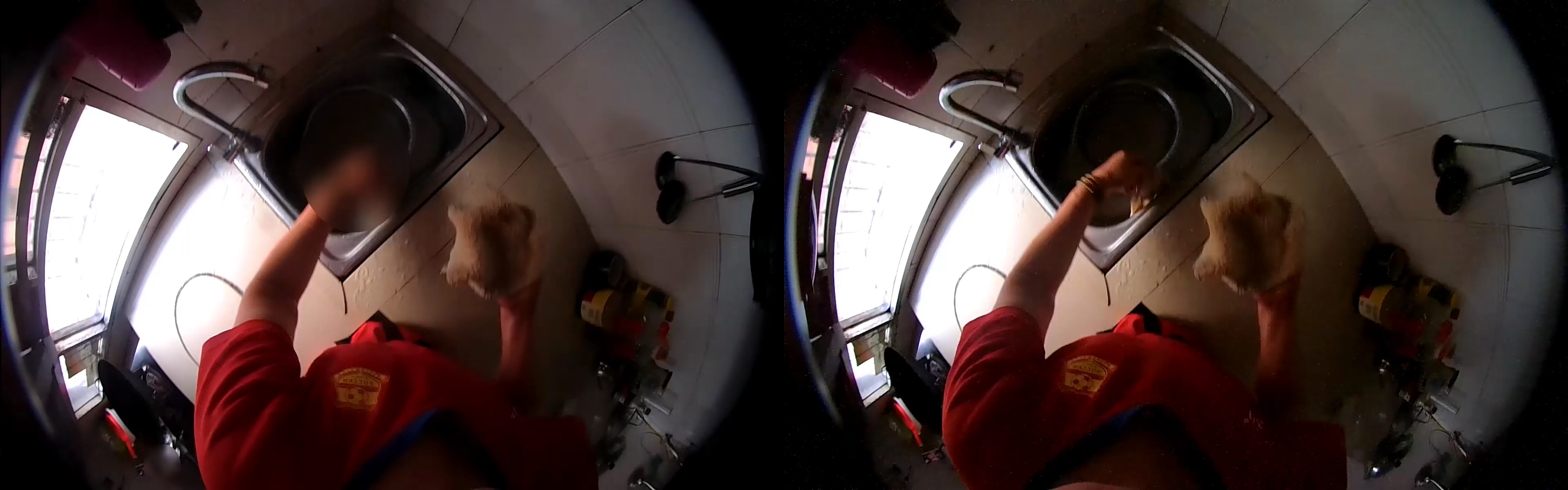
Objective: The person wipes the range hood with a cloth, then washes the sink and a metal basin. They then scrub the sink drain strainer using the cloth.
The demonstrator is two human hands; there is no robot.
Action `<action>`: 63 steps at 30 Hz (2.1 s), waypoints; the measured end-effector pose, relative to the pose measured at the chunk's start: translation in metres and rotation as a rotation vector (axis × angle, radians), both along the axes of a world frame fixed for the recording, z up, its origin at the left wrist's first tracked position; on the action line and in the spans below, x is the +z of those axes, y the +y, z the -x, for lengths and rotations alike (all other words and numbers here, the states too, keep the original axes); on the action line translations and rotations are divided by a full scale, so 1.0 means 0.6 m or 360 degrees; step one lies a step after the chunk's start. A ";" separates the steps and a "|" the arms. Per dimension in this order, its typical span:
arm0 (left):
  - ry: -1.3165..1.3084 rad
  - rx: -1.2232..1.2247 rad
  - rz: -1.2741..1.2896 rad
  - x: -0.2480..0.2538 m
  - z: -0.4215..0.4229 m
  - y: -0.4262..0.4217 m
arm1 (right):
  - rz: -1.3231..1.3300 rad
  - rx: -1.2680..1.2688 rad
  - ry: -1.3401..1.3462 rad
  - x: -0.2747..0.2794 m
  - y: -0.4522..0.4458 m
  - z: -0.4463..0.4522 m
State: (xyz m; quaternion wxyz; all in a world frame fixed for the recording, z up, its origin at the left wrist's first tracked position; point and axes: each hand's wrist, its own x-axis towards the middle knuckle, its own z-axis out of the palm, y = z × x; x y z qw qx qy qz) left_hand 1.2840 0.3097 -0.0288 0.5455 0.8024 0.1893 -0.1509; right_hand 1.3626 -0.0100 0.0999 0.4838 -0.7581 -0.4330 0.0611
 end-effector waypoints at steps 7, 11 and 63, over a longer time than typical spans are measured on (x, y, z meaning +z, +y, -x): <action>-0.0700 0.0764 0.0487 0.051 0.048 0.077 | -0.0460 0.0438 0.1225 -0.070 0.211 -0.049; 0.0509 0.0687 0.0243 -0.008 0.025 0.137 | -0.0708 0.0706 0.2864 -0.123 0.347 -0.065; -0.0221 0.0732 -0.1258 -0.105 -0.120 0.068 | -0.0093 0.0796 0.2593 -0.562 0.499 -0.168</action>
